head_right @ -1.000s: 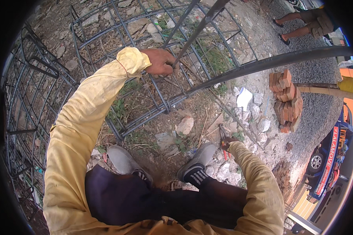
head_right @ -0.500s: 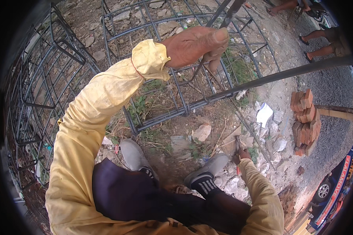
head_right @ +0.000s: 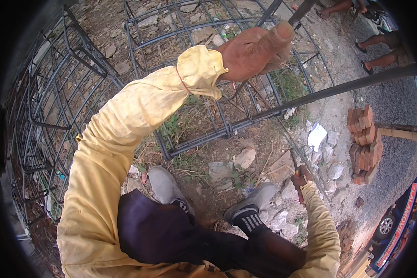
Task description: The person uses pliers to bend and secure wire ties at the intersections of a metal grid frame. They repeatedly position the wire, twist it with the pliers, and trim excess wire to fasten the frame sections together.
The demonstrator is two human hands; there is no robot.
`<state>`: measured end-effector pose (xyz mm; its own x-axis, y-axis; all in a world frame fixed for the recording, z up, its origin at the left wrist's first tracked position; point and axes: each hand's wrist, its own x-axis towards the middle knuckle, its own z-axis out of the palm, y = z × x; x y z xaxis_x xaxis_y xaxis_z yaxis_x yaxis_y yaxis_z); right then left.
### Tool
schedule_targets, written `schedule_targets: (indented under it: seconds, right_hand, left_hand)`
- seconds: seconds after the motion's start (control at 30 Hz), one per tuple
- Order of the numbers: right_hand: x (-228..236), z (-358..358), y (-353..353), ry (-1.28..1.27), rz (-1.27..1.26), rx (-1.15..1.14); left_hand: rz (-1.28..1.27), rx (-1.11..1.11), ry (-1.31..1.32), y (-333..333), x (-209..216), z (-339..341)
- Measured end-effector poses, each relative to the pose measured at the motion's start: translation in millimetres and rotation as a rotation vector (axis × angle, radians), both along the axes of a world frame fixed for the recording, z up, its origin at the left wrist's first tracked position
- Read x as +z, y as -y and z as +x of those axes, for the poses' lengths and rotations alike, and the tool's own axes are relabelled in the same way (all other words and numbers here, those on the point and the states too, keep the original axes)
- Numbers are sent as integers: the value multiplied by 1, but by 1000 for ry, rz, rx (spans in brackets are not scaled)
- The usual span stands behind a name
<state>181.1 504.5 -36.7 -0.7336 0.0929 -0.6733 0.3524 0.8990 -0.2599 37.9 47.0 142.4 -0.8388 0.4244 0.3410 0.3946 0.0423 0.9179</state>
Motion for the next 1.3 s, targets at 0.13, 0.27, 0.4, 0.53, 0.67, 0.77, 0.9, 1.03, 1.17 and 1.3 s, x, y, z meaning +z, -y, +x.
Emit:
schedule_targets:
  seconds: [0.13,0.27,0.4,0.53,0.67,0.77,0.9,1.03,1.17,1.3]
  right_hand:
    - [49,-7,19,31,-164,21]
    - [97,-7,55,126,-301,-71]
    - [125,3,81,107,-389,-116]
    - [119,9,82,50,-387,46]
    - [115,12,87,11,-413,158]
    - [122,13,92,24,-392,162]
    - [125,12,95,42,-460,76]
    - [135,7,105,105,-451,19]
    - [135,2,100,217,-523,-30]
    - [160,-4,124,307,-472,-15]
  left_hand:
    - [-42,19,10,1,0,-3]
    - [-15,73,-27,4,-2,-3]
    - [-51,41,-2,4,-3,-7]
    - [-46,42,-12,6,2,-6]
    - [48,56,14,5,-3,-14]
    - [99,20,27,7,-8,-18]
    - [140,-32,46,6,-7,-24]
    - [164,-68,66,6,-7,-26]
    - [186,-113,80,6,-5,-30]
    - [200,-153,99,9,-5,-35]
